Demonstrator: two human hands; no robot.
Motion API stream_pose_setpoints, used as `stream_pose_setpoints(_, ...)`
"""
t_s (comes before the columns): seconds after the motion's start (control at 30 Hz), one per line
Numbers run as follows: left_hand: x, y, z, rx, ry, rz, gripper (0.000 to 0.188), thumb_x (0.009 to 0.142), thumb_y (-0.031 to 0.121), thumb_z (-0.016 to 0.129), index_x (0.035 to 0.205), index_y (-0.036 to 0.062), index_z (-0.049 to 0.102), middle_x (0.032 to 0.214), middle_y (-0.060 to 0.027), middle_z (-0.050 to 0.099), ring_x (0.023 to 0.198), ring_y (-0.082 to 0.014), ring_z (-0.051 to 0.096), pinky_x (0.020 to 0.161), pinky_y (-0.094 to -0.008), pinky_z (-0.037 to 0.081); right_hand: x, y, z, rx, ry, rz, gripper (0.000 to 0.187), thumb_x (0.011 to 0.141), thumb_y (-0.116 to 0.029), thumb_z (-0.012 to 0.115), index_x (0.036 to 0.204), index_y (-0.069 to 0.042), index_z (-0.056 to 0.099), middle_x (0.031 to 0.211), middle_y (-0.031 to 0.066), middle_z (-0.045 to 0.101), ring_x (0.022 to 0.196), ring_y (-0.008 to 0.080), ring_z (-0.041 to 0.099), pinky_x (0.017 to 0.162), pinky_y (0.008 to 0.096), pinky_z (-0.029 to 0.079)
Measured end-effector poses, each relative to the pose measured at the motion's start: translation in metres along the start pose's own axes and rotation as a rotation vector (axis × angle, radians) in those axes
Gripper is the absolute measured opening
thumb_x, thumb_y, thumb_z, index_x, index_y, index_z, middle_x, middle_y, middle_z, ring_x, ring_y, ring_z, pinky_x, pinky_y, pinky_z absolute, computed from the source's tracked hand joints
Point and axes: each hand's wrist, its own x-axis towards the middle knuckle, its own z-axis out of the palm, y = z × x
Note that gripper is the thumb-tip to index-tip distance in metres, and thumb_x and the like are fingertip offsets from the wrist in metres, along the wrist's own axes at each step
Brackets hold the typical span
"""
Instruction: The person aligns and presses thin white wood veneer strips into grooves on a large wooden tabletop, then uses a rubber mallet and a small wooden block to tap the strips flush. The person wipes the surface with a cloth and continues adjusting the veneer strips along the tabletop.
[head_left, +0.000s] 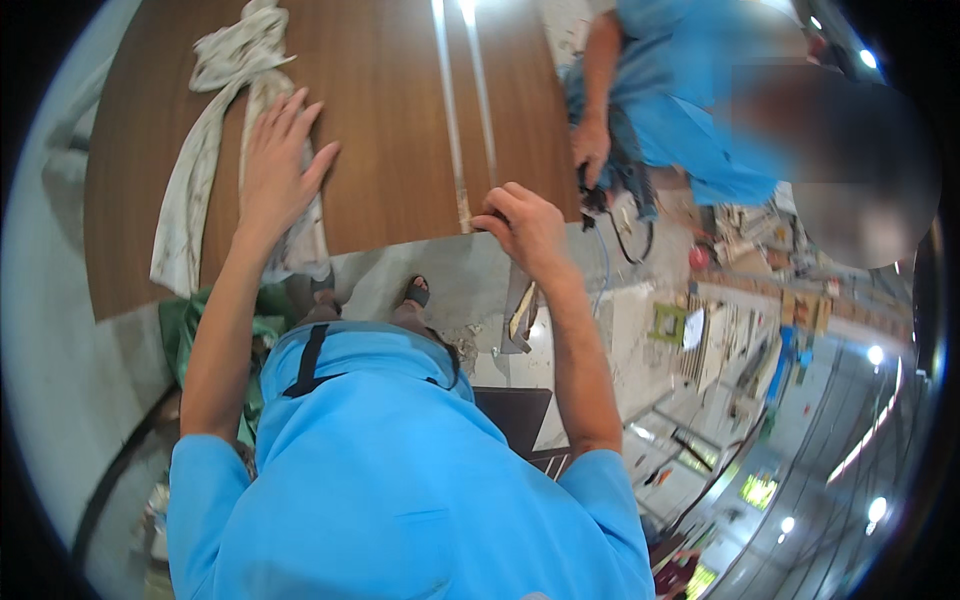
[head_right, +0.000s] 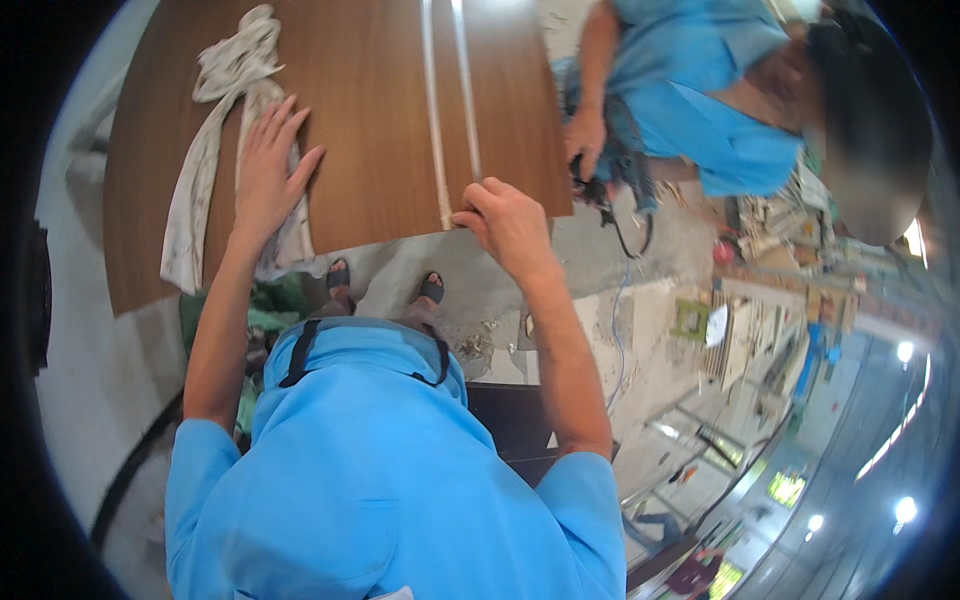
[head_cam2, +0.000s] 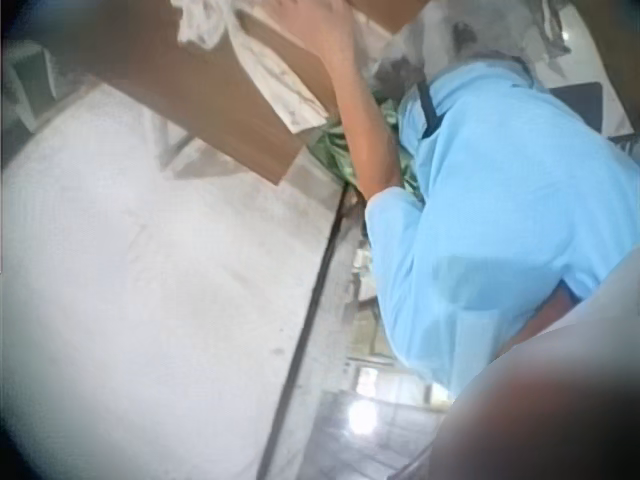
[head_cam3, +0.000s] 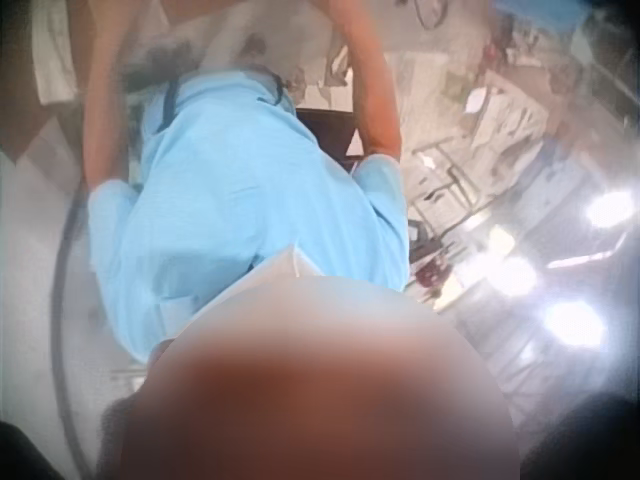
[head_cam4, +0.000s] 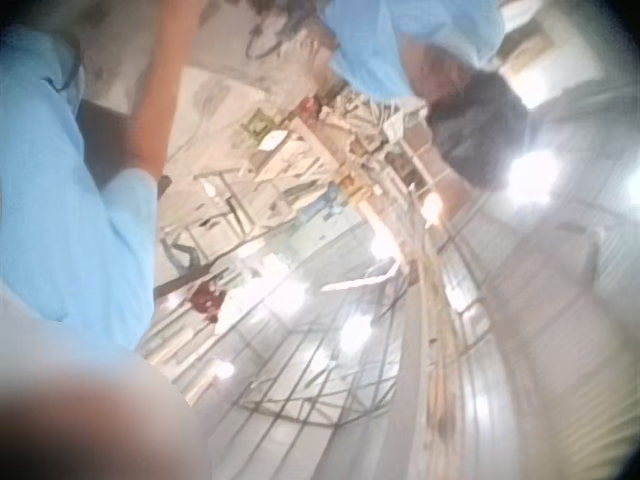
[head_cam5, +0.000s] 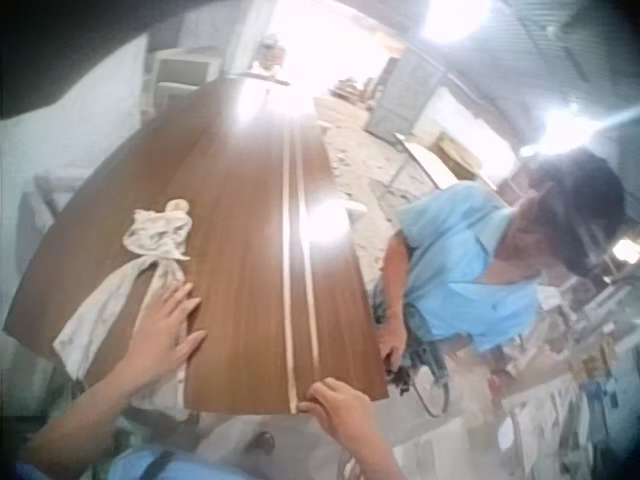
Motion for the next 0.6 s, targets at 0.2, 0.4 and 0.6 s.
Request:
stream_pose_setpoints(0.2, 0.005, -0.001, 0.010, 0.040, 0.079, 0.001, 0.049, 0.096, 0.032, 0.070, 0.138, 0.0089, 0.061, 0.153, -0.0110, 0.053, 0.145, -0.0338, 0.044, 0.121, -0.0467, 0.032, 0.015, 0.006, -0.004, 0.100, -0.085, -0.207, 0.021, 0.086, -0.013, 0.078, 0.085, -0.003, 0.060, 0.081, 0.0108, 0.056, 0.080, 0.0318, 0.062, 0.068, 0.0430, 0.050)
stream_pose_setpoints(0.4, 0.004, 0.000, 0.010, 0.087, 0.108, -0.003, 0.048, 0.096, 0.035, 0.070, 0.137, 0.0109, 0.063, 0.151, -0.0084, 0.056, 0.144, -0.0311, 0.046, 0.121, -0.0450, 0.034, 0.013, 0.008, -0.002, 0.117, -0.071, -0.301, 0.020, 0.086, -0.006, 0.075, 0.086, -0.003, 0.056, 0.082, 0.0114, 0.054, 0.081, 0.0326, 0.061, 0.068, 0.0438, 0.049)
stream_pose_setpoints(0.6, 0.003, 0.004, 0.008, 0.082, 0.107, -0.005, 0.047, 0.097, 0.036, 0.069, 0.137, 0.0114, 0.064, 0.151, -0.0071, 0.056, 0.145, -0.0291, 0.046, 0.122, -0.0444, 0.034, 0.014, 0.009, 0.006, 0.124, -0.055, -0.328, 0.020, 0.087, -0.005, 0.073, 0.087, -0.004, 0.053, 0.084, 0.0115, 0.054, 0.083, 0.0334, 0.061, 0.069, 0.0453, 0.051)
